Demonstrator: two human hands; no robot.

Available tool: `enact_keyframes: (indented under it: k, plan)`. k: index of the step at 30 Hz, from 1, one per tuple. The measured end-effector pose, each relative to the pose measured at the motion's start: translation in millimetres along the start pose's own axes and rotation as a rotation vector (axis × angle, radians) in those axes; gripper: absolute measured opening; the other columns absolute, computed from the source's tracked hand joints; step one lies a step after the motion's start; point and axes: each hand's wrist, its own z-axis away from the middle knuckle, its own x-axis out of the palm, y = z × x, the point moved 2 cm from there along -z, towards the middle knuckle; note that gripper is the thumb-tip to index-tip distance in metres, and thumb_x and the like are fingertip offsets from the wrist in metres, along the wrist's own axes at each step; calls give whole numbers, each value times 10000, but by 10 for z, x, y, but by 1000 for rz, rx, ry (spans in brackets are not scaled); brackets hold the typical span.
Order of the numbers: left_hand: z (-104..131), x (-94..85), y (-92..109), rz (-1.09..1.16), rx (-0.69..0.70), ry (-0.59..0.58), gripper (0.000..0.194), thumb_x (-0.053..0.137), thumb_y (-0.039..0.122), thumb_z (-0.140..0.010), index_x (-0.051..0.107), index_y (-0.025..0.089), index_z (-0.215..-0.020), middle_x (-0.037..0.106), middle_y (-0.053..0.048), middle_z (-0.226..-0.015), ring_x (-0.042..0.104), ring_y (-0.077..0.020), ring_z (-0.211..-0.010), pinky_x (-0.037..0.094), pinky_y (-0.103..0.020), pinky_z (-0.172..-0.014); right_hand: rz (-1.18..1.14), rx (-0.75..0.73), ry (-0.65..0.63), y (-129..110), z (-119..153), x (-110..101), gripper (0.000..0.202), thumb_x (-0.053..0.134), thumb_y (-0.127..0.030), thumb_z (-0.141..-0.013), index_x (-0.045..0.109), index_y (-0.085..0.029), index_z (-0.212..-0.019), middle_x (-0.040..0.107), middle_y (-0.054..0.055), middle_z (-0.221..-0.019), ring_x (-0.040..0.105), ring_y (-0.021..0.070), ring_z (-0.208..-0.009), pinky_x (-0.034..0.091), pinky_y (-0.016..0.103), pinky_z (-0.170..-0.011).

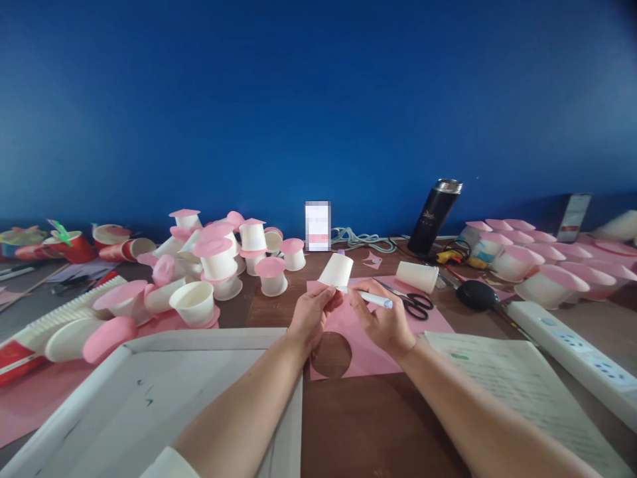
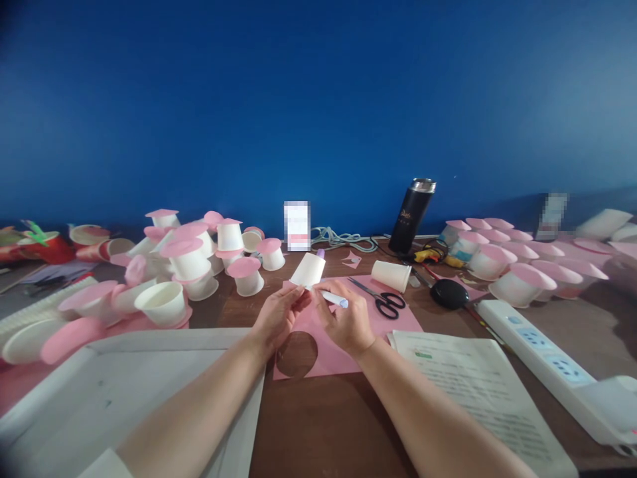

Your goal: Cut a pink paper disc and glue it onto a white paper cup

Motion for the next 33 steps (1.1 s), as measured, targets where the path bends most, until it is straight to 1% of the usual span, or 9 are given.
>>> enact_keyframes:
  k: [3,8,14,17,19,23,28,31,33]
  plan:
    - [7,4,5,-23,-13,-3,220,822,238,-611,698,86,-710,670,-56,-705,631,-112,-683,518,-253,-760,11,23,55,10,5,-14,137,527,-289,-889,618,-212,-956,689,50,-891,651,181,-788,501,285,-704]
    - [10,3,-3,-10,-9,-21,231,826,250,-597,692,92,-699,666,-45,-712,628,-103,-687,510,-227,-739,-38,6,-74,-4,17,3,104,539,-281,-877,620,-216,-891,680,22,-812,634,155,-695,483,262,-659]
    - [-2,-10,-25,-51,-14,-2,245,822,263,-608,703,82,-724,680,-69,-731,635,-118,-701,516,-241,-740,57,49,57,-4,5,-26,111,547,-289,-863,607,-210,-814,659,17,-761,607,147,-660,446,253,-614]
    - [-6,-13,-24,-46,-5,-3,241,826,268,-603,701,93,-712,672,-57,-720,632,-116,-697,519,-242,-741,46,27,8,-5,8,-15,110,550,-284,-859,608,-208,-804,650,8,-725,595,139,-621,442,252,-600]
    - [-8,-15,-24,-39,-3,-3,239,827,267,-600,699,95,-705,666,-49,-710,627,-108,-685,517,-234,-734,35,18,-1,4,10,-8,101,549,-282,-858,613,-212,-824,658,12,-743,606,146,-647,453,258,-621]
    - [-11,-18,-29,-51,-10,-1,253,820,274,-610,706,84,-732,673,-62,-722,627,-107,-687,511,-228,-721,32,43,85,42,4,-23,88,540,-267,-863,611,-215,-861,674,31,-829,628,169,-745,474,274,-694]
    - [-7,-20,-21,-34,-8,2,270,831,276,-586,700,83,-720,662,-53,-700,624,-105,-678,507,-221,-717,-6,1,-38,22,11,-5,81,546,-261,-858,611,-214,-851,664,17,-780,615,155,-675,465,267,-652]
    - [-2,-20,-14,-39,-3,-2,268,829,278,-591,699,82,-720,666,-60,-713,628,-113,-698,507,-224,-722,35,13,31,-4,14,-16,80,555,-270,-852,605,-211,-831,661,23,-781,612,159,-687,455,272,-648]
    - [-2,-21,-13,-46,-5,3,257,825,268,-595,699,81,-717,669,-64,-719,630,-116,-702,508,-226,-722,34,22,36,-13,13,-20,91,549,-272,-857,595,-209,-810,655,22,-769,607,156,-680,448,267,-632]
